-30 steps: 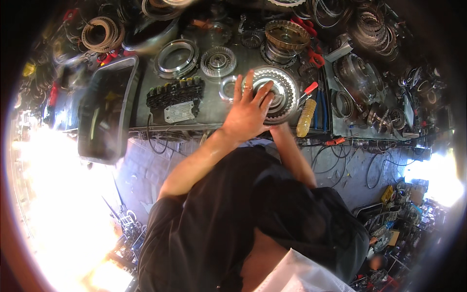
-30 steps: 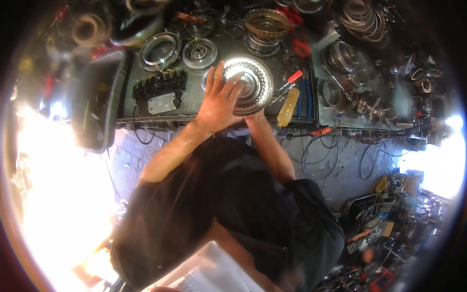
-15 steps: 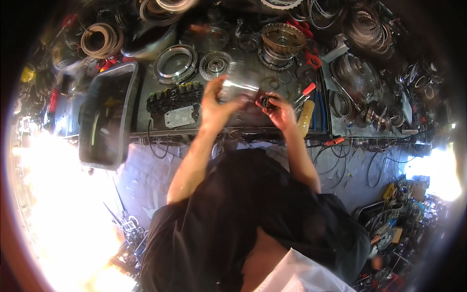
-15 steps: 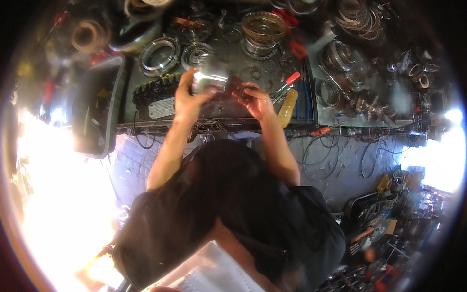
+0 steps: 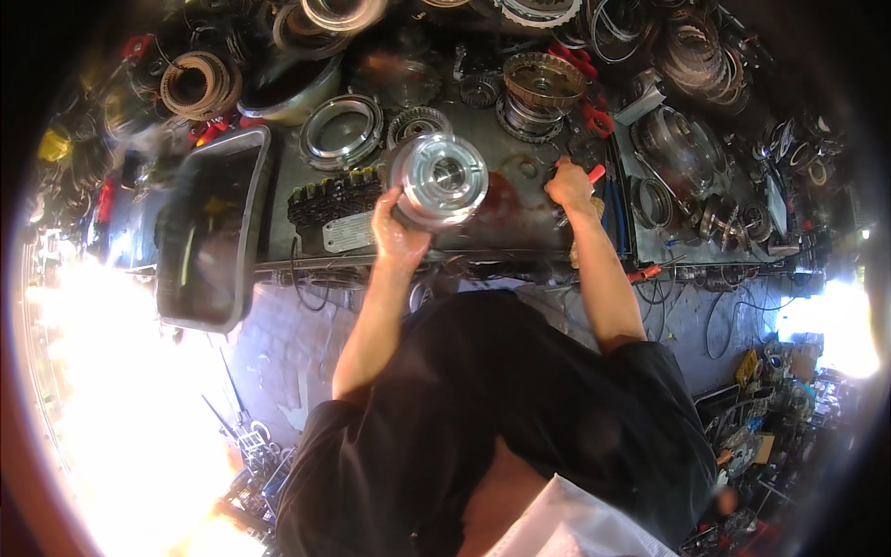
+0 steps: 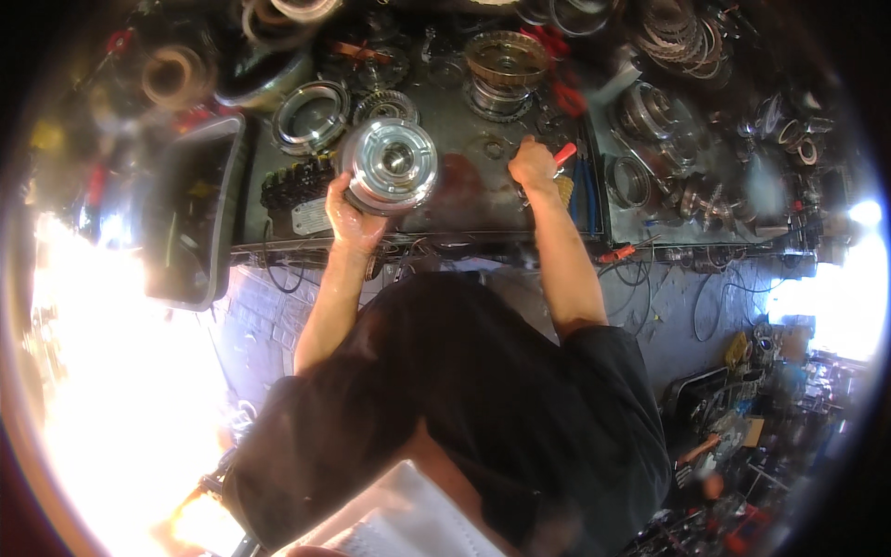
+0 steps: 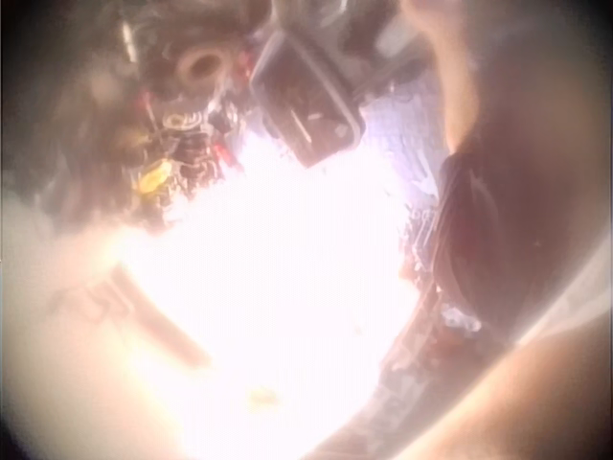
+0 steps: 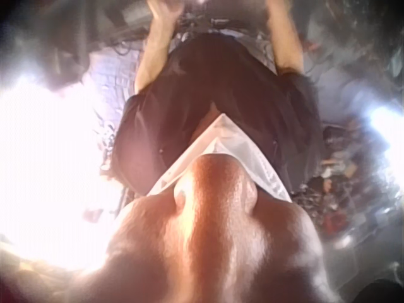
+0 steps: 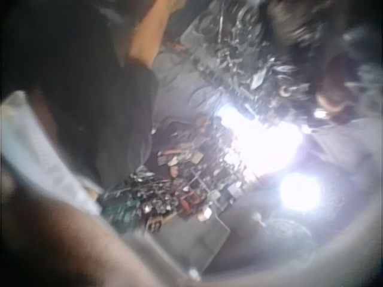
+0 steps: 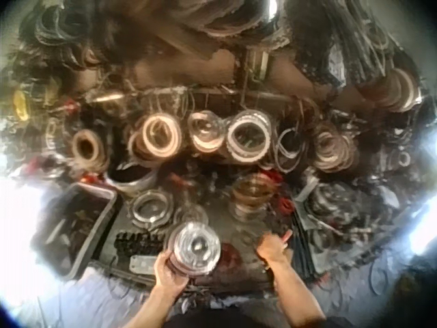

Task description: The person sits on the floor and uses a press to remove a bearing from a gear. They then move to a workbench, disassemble the gear assembly, and clean the components in a tray of liquid using a brush.

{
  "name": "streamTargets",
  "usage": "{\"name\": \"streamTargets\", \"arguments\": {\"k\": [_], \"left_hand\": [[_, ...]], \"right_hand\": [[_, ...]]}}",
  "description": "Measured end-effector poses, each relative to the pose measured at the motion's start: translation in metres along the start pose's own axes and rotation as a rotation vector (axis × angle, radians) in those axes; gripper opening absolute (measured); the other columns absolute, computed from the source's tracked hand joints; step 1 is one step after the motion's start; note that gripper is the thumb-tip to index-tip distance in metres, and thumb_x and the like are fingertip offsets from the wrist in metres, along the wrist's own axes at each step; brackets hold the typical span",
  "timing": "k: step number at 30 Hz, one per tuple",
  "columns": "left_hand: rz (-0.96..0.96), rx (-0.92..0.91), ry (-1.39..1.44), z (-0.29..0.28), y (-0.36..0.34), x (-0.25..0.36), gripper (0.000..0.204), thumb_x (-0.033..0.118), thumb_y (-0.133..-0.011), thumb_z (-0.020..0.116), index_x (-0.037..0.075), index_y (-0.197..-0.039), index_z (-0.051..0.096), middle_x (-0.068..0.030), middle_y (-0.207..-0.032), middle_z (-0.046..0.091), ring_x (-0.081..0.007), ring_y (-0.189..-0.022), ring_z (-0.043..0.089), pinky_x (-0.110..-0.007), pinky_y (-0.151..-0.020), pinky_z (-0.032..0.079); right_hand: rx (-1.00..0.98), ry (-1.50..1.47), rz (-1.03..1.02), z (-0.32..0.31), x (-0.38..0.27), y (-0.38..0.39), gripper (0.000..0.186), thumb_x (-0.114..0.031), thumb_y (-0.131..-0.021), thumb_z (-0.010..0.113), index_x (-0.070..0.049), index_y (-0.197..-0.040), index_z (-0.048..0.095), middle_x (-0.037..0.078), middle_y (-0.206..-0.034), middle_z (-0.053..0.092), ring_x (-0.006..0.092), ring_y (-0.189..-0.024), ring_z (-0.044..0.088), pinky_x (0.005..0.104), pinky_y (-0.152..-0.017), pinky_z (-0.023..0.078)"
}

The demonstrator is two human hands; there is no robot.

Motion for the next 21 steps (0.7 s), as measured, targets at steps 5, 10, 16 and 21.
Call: {"name": "streamTargets", "arguments": {"k": [5, 10, 16, 21], "left_hand": [[-0.018, 0.036, 0.015, 0.016, 0.005, 0.001, 0.069, 0.039, -0.092, 0.058, 0.001, -0.148, 0.044, -0.0193, -0.144, 0.054, -0.0364, -0.133, 0.052, -0.058, -0.119, 0.034], [0.013, -0.024, -0.160, 0.012, -0.005, 0.005, 0.058, 0.029, -0.092, 0.058, -0.005, -0.140, 0.052, -0.0190, -0.129, 0.066, -0.0336, -0.117, 0.066, -0.051, -0.104, 0.053], [-0.109, -0.023, -0.248, 0.011, -0.011, 0.003, 0.050, 0.019, -0.089, 0.063, -0.009, -0.130, 0.058, -0.0207, -0.121, 0.069, -0.0333, -0.111, 0.068, -0.050, -0.101, 0.055], [-0.121, -0.071, -0.261, 0.014, -0.006, 0.005, 0.050, 0.017, -0.087, 0.063, -0.010, -0.129, 0.058, -0.0220, -0.120, 0.069, -0.0337, -0.108, 0.069, -0.049, -0.099, 0.056]], "right_hand": [[0.240, 0.230, -0.144, -0.010, -0.005, 0.027, 0.047, -0.019, -0.085, 0.076, -0.005, -0.128, 0.064, 0.019, -0.110, 0.073, 0.0411, -0.099, 0.071, 0.0455, -0.090, 0.059], [0.072, -0.470, -0.737, -0.087, -0.058, 0.103, 0.055, -0.009, -0.081, 0.075, -0.020, -0.134, 0.065, 0.011, -0.099, 0.070, 0.0321, -0.086, 0.070, 0.0436, -0.081, 0.058], [0.012, 0.135, -0.966, -0.108, -0.113, 0.145, 0.052, -0.014, -0.084, 0.063, -0.026, -0.135, 0.063, 0.012, -0.084, 0.072, 0.0349, -0.080, 0.072, 0.0473, -0.065, 0.055], [0.074, 0.199, -1.020, -0.106, -0.110, 0.151, 0.052, -0.013, -0.085, 0.062, -0.028, -0.135, 0.062, 0.010, -0.072, 0.069, 0.0340, -0.069, 0.071, 0.0467, -0.057, 0.053]]}}
Point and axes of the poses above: each hand's wrist, its own y-axis away from the middle knuckle, its own z-axis out of the palm, x = y × z, the point moved 3 cm from there along -y, towards the middle knuckle
